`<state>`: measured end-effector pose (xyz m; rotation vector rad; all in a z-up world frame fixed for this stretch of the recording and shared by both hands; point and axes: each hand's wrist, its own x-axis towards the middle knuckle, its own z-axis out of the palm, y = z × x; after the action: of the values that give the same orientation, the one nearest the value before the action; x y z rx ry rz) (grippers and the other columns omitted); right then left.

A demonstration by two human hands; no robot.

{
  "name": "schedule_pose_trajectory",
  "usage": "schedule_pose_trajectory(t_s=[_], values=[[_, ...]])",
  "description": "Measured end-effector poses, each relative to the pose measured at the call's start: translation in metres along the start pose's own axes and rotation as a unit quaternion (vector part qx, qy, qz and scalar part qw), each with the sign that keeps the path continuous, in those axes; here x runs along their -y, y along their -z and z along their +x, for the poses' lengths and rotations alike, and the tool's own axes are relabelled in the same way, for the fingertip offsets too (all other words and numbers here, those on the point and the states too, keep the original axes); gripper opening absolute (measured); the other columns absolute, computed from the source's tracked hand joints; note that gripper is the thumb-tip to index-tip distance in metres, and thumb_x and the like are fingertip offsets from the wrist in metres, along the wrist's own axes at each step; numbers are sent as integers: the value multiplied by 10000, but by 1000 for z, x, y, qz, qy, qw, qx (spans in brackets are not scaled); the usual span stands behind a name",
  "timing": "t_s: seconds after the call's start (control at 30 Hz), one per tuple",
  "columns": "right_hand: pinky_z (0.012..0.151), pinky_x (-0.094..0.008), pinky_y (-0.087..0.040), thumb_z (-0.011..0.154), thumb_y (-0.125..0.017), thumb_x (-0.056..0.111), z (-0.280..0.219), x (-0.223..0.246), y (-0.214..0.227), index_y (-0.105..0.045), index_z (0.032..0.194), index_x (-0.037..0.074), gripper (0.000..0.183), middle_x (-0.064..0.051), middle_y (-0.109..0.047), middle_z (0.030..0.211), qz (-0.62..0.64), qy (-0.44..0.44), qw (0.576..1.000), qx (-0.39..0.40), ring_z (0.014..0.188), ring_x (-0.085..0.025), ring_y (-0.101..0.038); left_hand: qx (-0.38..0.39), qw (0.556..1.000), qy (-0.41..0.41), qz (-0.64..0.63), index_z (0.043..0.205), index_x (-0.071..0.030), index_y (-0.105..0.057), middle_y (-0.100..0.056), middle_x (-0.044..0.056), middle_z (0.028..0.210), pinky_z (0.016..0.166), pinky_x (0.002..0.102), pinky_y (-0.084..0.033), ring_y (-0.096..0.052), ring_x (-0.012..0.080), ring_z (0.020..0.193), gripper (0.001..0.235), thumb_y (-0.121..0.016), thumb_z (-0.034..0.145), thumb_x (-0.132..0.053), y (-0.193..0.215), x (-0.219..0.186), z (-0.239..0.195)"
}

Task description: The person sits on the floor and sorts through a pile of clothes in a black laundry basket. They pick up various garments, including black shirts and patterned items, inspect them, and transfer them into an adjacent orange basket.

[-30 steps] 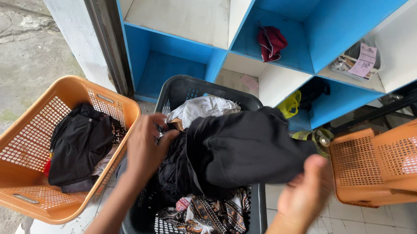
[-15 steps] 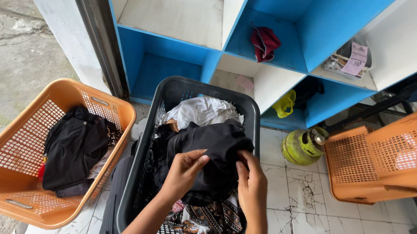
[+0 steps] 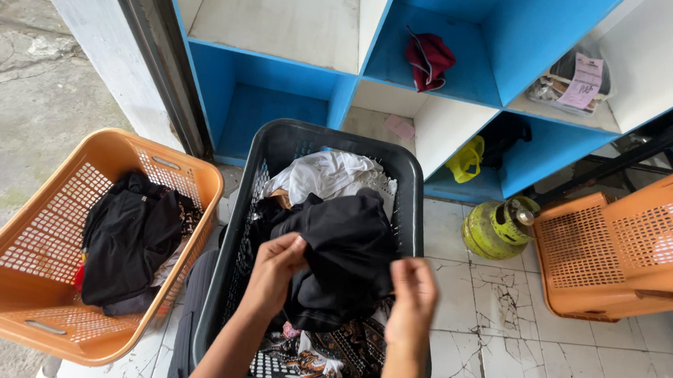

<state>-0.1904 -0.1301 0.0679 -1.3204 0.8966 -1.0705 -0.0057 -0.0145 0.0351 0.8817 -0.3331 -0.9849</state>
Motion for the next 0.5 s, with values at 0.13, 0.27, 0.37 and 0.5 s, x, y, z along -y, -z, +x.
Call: schedule_pose_trajectory(t_s=[0.13,0.27,0.37,0.5], values=[[827,-272,-488,1045,-638,136,10,30,14,-631,1034,37,101,-30,-648,939,280,25,959,36,864,-111,-606,0,998,50,46,938,-13,-757,-737,31,837,821,323,-560,-683,132,794,245,-622,995,-209,23,13,1],[801,-269,-508,959,-553,192,10,42,0,-625,935,58,154,-11,-647,879,260,-72,961,-56,818,-106,-623,78,978,45,187,963,32,-779,-721,54,884,902,364,-583,-672,141,888,351,-675,1023,-298,20,13,-13],[733,-235,-377,1079,-567,213,3,29,-8,-562,857,24,291,50,-467,821,14,46,999,-18,781,-60,-419,27,978,152,142,1232,-206,-663,-733,-38,1126,934,369,-574,-708,136,1101,434,-743,813,-286,1,-18,-28],[596,-270,-335,1053,-612,245,-10,18,-22,-477,742,29,402,31,-388,673,-152,71,985,28,654,-82,-360,25,904,11,426,1262,-59,-659,-709,93,1079,854,374,-572,-703,189,1001,602,-785,812,-439,-27,-51,-34]])
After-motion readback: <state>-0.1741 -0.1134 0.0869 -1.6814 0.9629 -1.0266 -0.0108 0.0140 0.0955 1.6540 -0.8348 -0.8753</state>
